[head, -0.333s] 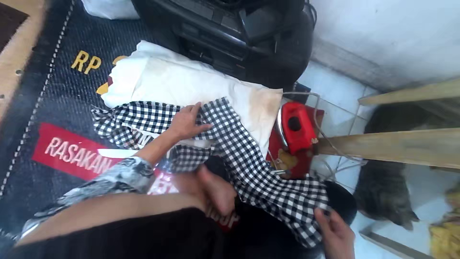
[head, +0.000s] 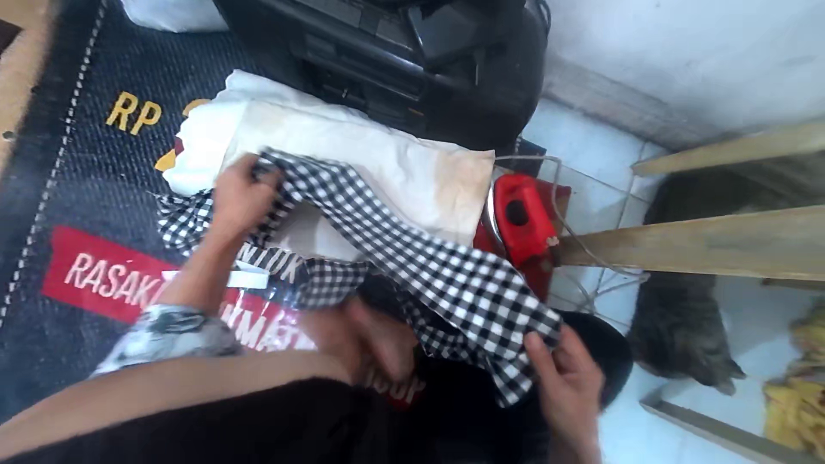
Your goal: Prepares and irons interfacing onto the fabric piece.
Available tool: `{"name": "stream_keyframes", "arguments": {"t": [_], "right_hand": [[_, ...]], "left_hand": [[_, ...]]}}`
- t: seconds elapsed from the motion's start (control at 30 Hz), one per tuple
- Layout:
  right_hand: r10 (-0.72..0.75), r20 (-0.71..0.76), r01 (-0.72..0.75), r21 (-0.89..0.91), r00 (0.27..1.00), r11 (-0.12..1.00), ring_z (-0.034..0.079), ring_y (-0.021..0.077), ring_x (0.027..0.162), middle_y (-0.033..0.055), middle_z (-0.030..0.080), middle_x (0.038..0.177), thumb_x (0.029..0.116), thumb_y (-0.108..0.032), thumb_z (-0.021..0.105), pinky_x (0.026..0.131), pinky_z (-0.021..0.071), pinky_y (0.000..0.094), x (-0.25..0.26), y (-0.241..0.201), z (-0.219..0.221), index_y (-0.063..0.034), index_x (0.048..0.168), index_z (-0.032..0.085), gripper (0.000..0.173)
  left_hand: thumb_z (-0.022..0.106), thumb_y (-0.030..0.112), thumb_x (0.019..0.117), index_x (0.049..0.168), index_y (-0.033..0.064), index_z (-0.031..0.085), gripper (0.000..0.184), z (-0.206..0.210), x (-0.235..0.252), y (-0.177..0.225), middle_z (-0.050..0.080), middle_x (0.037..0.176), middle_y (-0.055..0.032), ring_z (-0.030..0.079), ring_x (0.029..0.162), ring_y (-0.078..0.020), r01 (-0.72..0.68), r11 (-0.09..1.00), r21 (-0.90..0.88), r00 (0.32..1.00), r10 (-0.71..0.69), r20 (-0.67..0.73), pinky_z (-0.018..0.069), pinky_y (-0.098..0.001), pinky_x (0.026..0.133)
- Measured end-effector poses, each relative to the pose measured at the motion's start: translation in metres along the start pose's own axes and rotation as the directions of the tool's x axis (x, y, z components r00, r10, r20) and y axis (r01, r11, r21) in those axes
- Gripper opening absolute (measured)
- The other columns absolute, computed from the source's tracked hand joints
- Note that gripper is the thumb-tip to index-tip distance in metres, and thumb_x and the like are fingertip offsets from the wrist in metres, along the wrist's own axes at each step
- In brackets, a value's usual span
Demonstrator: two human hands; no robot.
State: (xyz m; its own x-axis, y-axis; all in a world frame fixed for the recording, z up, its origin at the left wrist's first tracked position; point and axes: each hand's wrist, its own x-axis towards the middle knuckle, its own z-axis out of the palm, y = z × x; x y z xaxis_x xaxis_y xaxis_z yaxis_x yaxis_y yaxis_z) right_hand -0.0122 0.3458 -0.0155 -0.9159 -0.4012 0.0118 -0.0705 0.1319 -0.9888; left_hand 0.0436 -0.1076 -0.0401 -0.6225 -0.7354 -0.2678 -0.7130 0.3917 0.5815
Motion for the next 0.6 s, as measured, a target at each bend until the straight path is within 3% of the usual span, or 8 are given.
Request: {"name": "stream_keyframes", "arguments": {"t": [0.13, 0.17, 0.23, 0.3, 0.37, 0.47, 0.53, 0.6], "right_hand": [[-0.091, 0.059, 0.091, 0.014, 0.994, 0.996, 0.071, 0.0002, 0.092, -0.0052, 0.074, 0.104, 0.1001, -0.006, 0.059, 0.082, 0.0614, 0.0217, 0.056, 0.000, 0.053, 0.0013, 0.128, 0.060, 0.028], [-0.035, 0.050, 0.035, -0.009, 0.998, 0.999, 0.071, 0.0009, 0.088, -0.0032, 0.074, 0.102, 0.1000, -0.007, 0.060, 0.079, 0.0615, 0.0226, 0.070, 0.009, 0.066, 0.0002, 0.129, 0.060, 0.030], [0.146, 0.025, -0.143, -0.095, 0.989, 0.985, 0.070, 0.0072, 0.081, 0.0048, 0.073, 0.098, 0.1022, -0.014, 0.062, 0.073, 0.0605, 0.0292, 0.095, 0.032, 0.088, -0.0018, 0.134, 0.059, 0.034], [0.308, 0.025, -0.302, -0.141, 0.951, 0.943, 0.070, 0.0151, 0.085, 0.0120, 0.072, 0.101, 0.1045, -0.020, 0.061, 0.078, 0.0583, 0.0371, 0.111, 0.063, 0.101, -0.0036, 0.139, 0.056, 0.038], [0.426, 0.037, -0.415, -0.161, 0.904, 0.895, 0.068, 0.0222, 0.091, 0.0182, 0.071, 0.110, 0.1051, -0.022, 0.060, 0.082, 0.0555, 0.0433, 0.114, 0.088, 0.105, -0.0011, 0.144, 0.051, 0.045], [0.526, 0.065, -0.498, -0.240, 0.848, 0.833, 0.068, 0.0226, 0.090, 0.0165, 0.071, 0.107, 0.1036, -0.025, 0.063, 0.082, 0.0550, 0.0439, 0.106, 0.102, 0.099, -0.0002, 0.133, 0.059, 0.039], [0.557, 0.089, -0.518, -0.271, 0.825, 0.811, 0.067, 0.0209, 0.086, 0.0151, 0.071, 0.102, 0.1024, -0.027, 0.065, 0.078, 0.0551, 0.0423, 0.099, 0.103, 0.094, -0.0004, 0.124, 0.065, 0.034], [0.557, 0.086, -0.523, -0.250, 0.826, 0.814, 0.064, 0.0144, 0.076, 0.0103, 0.070, 0.093, 0.1024, -0.023, 0.065, 0.070, 0.0533, 0.0347, 0.098, 0.100, 0.093, -0.0007, 0.116, 0.067, 0.026]], "left_hand": [[0.061, 0.031, 0.0966, 0.137, -0.0062, 0.051, 0.056, -0.041, 0.019, -0.051, 0.057, 0.135, -0.0269, 0.057, 0.126, -0.0292, -0.055, 0.988, -0.142, 0.865, -0.024, -0.501, 0.0449, -0.0448, 0.108], [0.061, 0.032, 0.0969, 0.148, -0.0084, 0.040, 0.068, -0.043, 0.018, -0.056, 0.045, 0.148, -0.0298, 0.046, 0.138, -0.0301, -0.088, 0.984, -0.153, 0.805, -0.021, -0.592, 0.0377, -0.0384, 0.116], [0.060, 0.031, 0.0987, 0.152, -0.0155, 0.024, 0.079, -0.031, 0.007, -0.060, 0.027, 0.155, -0.0400, 0.033, 0.145, -0.0436, -0.191, 0.977, -0.095, 0.720, 0.074, -0.690, 0.0323, -0.0422, 0.119], [0.054, 0.027, 0.1029, 0.140, -0.0218, 0.036, 0.064, 0.003, -0.015, -0.053, 0.040, 0.140, -0.0458, 0.046, 0.130, -0.0510, -0.258, 0.966, 0.006, 0.781, 0.212, -0.588, 0.0400, -0.0509, 0.111], [0.054, 0.022, 0.1040, 0.121, -0.0192, 0.054, 0.044, 0.050, -0.036, -0.044, 0.059, 0.120, -0.0392, 0.059, 0.115, -0.0481, -0.365, 0.931, 0.023, 0.897, 0.359, -0.258, 0.0472, -0.0577, 0.101], [0.063, 0.023, 0.0987, 0.115, -0.0026, 0.070, 0.031, 0.121, -0.053, -0.040, 0.067, 0.122, -0.0232, 0.061, 0.121, -0.0409, -0.636, 0.771, 0.016, 0.752, 0.615, 0.237, 0.0458, -0.0612, 0.104], [0.064, 0.021, 0.0984, 0.120, 0.0001, 0.069, 0.031, 0.149, -0.066, -0.042, 0.065, 0.129, -0.0224, 0.059, 0.125, -0.0421, -0.755, 0.655, 0.013, 0.627, 0.717, 0.304, 0.0456, -0.0617, 0.105], [0.062, 0.013, 0.0992, 0.123, -0.0021, 0.067, 0.029, 0.156, -0.075, -0.039, 0.064, 0.129, -0.0244, 0.062, 0.121, -0.0437, -0.781, 0.624, 0.025, 0.603, 0.743, 0.292, 0.0498, -0.0610, 0.098]]}}
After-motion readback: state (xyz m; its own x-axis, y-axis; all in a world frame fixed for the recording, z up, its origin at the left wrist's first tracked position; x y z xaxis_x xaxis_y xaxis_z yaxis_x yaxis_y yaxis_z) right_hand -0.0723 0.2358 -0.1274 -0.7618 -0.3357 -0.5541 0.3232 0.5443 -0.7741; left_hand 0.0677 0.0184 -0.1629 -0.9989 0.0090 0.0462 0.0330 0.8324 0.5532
